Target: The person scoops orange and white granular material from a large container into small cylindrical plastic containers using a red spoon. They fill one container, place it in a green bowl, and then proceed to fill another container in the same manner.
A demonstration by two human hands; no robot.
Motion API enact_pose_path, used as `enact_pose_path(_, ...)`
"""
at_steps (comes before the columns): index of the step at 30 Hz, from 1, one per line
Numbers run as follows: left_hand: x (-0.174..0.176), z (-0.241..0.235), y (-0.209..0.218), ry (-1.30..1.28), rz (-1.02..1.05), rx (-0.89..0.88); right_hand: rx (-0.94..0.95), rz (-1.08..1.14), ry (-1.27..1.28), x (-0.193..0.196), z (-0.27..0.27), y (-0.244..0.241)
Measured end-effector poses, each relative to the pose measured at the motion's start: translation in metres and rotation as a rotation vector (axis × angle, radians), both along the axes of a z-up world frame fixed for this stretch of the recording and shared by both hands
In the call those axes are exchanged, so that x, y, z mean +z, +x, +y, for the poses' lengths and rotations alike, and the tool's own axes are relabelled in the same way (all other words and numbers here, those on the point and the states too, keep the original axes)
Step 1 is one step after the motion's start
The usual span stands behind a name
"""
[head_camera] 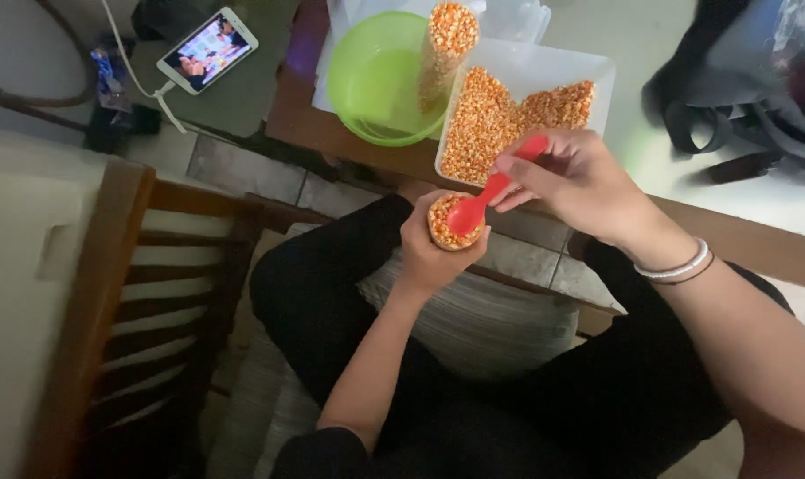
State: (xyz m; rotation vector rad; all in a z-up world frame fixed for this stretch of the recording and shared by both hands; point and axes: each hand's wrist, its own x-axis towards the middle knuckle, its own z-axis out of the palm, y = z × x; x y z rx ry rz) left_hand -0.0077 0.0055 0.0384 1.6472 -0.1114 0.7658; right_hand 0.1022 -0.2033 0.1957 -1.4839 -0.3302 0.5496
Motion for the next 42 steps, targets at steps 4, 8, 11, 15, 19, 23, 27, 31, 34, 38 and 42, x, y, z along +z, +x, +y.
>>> enact_pose_path(4,0.006,0.002,-0.007,0.001,-0.013,-0.013,-0.01,0.012,0.035,0.007,-0.002,-0.005)
enact_pose_path(8,0.016,0.005,-0.01,-0.015,-0.009,-0.037,-0.002,0.018,0.002,0.009,-0.001,-0.01)
enact_pose_path(11,0.023,0.004,-0.015,-0.018,-0.003,-0.028,-0.011,0.034,0.006,0.011,0.001,-0.014)
enact_pose_path(15,0.011,0.014,-0.019,-0.058,0.02,-0.032,-0.075,0.025,0.034,0.014,-0.011,-0.007)
enact_pose_path(19,0.02,0.037,-0.025,0.057,0.187,-0.099,-0.11,0.016,0.071,0.025,-0.04,0.01)
enact_pose_path(23,0.055,0.069,0.001,0.021,0.133,-0.101,-0.17,0.04,0.068,0.021,-0.053,0.024)
enact_pose_path(27,0.069,0.111,0.046,0.029,0.205,-0.049,-0.17,0.013,0.062,0.017,-0.063,0.03)
enact_pose_path(31,0.099,0.149,0.111,0.017,0.126,-0.128,-0.23,0.035,0.07,0.006,-0.074,0.041)
enact_pose_path(34,0.095,0.169,0.163,0.042,0.246,-0.122,-0.232,0.035,0.047,0.004,-0.08,0.044)
enact_pose_path(38,0.081,0.189,0.21,0.117,0.25,-0.203,-0.261,0.021,0.015,-0.005,-0.087,0.049)
enact_pose_path(42,0.051,0.201,0.251,0.115,0.232,-0.389,-0.342,0.05,-0.005,-0.025,-0.099,0.052)
